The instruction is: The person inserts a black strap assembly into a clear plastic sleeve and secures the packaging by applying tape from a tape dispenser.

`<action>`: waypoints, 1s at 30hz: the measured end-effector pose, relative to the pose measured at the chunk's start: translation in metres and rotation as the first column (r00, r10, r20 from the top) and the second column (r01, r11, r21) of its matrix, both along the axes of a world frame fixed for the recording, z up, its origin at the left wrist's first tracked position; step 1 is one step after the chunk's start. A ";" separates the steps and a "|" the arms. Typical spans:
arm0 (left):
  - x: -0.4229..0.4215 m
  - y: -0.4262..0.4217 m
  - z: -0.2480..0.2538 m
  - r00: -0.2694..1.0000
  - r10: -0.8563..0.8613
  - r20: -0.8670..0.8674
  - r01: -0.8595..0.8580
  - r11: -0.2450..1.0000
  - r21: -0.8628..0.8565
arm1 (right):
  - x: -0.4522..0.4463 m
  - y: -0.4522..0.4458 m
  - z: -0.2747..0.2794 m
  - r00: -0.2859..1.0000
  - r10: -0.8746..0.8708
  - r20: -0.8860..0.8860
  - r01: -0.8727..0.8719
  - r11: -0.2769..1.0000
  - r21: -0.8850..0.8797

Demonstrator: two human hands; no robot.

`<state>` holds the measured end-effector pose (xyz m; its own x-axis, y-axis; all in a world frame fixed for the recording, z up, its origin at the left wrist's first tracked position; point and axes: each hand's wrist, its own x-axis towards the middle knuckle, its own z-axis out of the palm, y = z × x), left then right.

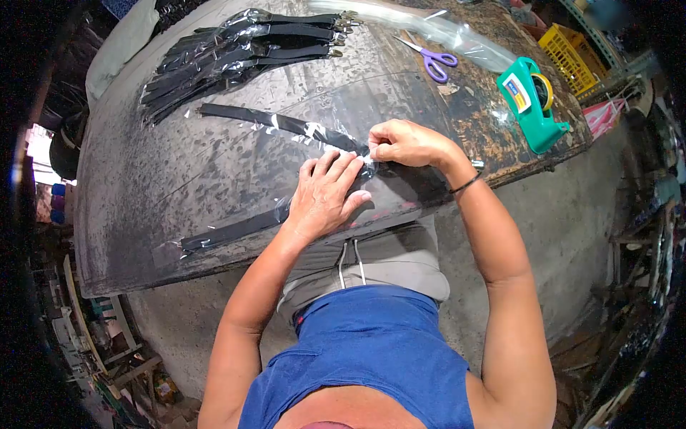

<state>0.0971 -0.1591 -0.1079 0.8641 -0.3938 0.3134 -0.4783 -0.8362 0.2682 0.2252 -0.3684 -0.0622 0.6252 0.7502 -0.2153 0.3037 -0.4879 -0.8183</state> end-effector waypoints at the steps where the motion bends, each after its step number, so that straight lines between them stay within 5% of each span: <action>1: 0.000 0.000 0.000 1.000 0.002 -0.001 -0.002 1.000 -0.002 | 0.003 0.001 -0.001 0.998 0.050 0.027 -0.049 0.998 -0.048; 14: 0.000 0.000 0.000 1.000 0.002 -0.014 -0.002 1.000 -0.016 | 0.018 0.009 -0.005 0.968 0.237 0.082 -0.217 0.955 -0.202; 30: 0.000 0.000 -0.001 1.000 0.010 -0.014 -0.010 1.000 -0.009 | -0.003 0.015 -0.007 0.957 0.137 0.256 -0.078 0.971 -0.227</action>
